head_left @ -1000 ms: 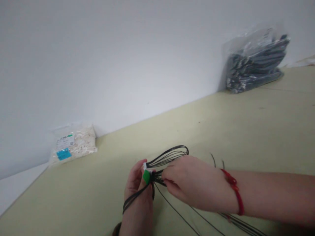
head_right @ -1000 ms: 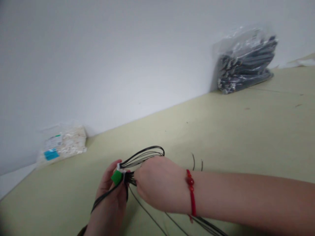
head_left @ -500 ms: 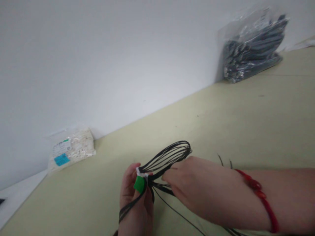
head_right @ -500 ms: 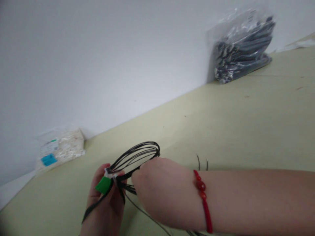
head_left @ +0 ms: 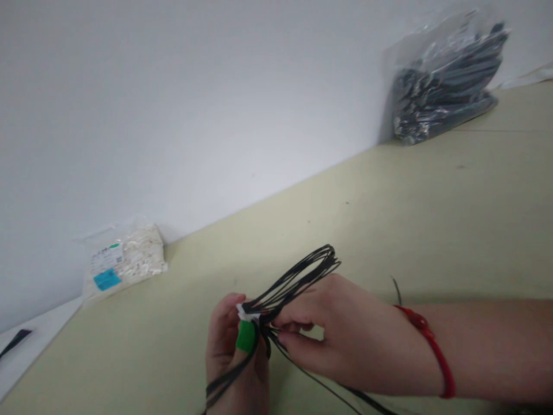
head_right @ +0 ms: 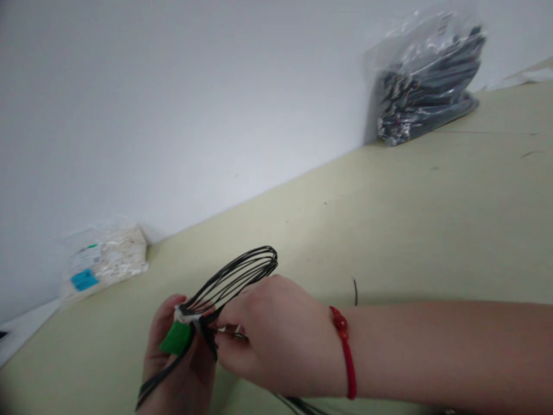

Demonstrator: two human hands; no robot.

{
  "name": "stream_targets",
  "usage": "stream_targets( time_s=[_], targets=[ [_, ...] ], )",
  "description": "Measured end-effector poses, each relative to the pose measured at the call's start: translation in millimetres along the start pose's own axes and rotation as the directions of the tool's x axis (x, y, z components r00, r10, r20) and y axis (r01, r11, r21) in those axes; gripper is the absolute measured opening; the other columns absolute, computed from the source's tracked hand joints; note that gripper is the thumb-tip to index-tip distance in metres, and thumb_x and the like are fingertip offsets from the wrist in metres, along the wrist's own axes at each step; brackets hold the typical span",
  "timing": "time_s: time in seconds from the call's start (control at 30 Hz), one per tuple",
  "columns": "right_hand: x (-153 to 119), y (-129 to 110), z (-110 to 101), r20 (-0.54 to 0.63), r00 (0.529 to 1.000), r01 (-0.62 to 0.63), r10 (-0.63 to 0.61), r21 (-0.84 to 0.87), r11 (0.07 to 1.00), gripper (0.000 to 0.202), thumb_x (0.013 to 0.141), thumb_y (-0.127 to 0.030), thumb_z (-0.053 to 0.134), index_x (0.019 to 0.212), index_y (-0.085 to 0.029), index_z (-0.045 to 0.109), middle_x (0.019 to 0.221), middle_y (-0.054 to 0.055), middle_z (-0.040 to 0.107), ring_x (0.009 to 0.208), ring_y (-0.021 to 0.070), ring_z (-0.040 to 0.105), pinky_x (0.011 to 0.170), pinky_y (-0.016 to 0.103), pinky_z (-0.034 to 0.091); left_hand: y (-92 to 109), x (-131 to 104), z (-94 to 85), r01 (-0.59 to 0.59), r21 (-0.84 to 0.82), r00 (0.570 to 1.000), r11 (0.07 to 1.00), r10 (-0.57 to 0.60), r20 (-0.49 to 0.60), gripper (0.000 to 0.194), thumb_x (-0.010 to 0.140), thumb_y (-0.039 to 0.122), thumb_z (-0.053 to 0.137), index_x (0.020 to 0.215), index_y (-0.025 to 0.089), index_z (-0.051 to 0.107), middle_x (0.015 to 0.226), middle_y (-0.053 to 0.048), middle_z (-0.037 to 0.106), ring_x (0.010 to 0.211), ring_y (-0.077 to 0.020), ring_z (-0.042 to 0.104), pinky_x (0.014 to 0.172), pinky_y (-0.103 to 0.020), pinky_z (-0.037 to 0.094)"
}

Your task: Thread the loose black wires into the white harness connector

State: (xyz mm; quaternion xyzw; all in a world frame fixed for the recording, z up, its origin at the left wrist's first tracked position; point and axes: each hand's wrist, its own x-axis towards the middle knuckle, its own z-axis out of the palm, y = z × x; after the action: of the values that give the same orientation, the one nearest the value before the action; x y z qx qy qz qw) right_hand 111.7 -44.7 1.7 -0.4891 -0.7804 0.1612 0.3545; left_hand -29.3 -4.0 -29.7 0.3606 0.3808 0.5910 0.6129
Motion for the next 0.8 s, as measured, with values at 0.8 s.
stream_targets(
  time_s=[0.8],
  targets=[
    [-2.7, 11.9, 14.7, -0.029, 0.975, 0.168, -0.219, -0.545, 0.821, 0.019, 0.069, -0.004, 0.045, 0.079, -0.015, 0.057, 0.072, 0.003, 0.059, 0.061, 0.0177, 0.052, 0.054, 0.03, 0.035, -18.2, 10.8, -4.4, 0.112, 0.211, 0.976, 0.971, -0.147, 0.162, 0.032, 0.067, 0.032, 0.064, 0.096, 0.026, 0.054, 0.086, 0.001, 0.062, 0.076, -0.0032, 0.055, 0.068, -0.01, 0.042]
  ],
)
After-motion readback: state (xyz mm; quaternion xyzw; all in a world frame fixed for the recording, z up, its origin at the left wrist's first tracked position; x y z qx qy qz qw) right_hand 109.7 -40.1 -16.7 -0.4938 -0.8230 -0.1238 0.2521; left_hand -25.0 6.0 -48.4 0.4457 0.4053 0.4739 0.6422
